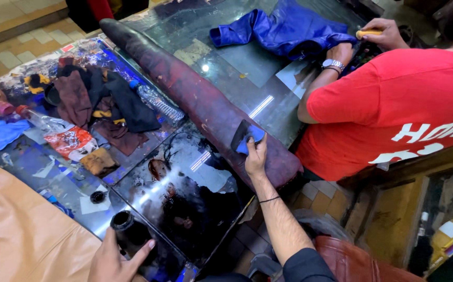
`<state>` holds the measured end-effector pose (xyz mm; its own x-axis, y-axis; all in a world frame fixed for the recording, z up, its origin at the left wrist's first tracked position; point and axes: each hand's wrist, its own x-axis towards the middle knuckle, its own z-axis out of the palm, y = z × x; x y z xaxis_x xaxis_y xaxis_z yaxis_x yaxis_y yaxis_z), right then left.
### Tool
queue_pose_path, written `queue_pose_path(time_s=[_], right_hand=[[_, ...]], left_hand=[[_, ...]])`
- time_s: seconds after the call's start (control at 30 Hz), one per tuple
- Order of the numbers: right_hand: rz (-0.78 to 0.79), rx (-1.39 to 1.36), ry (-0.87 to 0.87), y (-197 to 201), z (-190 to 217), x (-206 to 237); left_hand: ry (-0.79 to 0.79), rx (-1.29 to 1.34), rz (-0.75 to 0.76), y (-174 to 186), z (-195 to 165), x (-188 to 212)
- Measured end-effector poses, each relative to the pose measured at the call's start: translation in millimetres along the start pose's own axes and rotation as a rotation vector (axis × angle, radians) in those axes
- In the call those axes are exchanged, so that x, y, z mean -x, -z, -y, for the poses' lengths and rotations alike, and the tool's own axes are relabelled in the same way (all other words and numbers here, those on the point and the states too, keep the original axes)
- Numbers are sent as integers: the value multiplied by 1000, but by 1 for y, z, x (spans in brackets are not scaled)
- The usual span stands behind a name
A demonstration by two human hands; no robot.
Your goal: The person pours dark dye from a bottle onto a sponge and rubs it by hand onto discolored patches of a tan leather jacket spread on a work table, working over the stained areas section by section and re-wetting the sponge as needed.
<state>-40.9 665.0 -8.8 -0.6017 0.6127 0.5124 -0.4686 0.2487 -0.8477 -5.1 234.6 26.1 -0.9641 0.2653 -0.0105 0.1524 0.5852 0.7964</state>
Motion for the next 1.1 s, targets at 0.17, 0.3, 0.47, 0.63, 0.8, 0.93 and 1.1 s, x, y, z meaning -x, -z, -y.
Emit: queue_pose_path(time_s=[0.17, 0.3, 0.47, 0.63, 0.8, 0.93, 1.1], right_hand=[[5, -13, -3, 4, -6, 1], [1, -30, -3, 5, -9, 2], [4, -31, 7, 5, -13, 4], [-3, -35, 17, 5, -12, 3], [1, -64, -10, 5, -10, 1], [-11, 24, 68, 3, -10, 1], [-22, -22, 38, 0, -12, 5]], left_hand=[[2, 33, 53, -3, 13, -3], [24, -1, -49, 0, 18, -4], [123, -87, -59, -1, 19, -5], [74, -99, -33, 2, 11, -4], [137, -91, 31, 10, -9, -9], [78, -184, 37, 14, -28, -13], [11, -300, 136, 35, -38, -25]])
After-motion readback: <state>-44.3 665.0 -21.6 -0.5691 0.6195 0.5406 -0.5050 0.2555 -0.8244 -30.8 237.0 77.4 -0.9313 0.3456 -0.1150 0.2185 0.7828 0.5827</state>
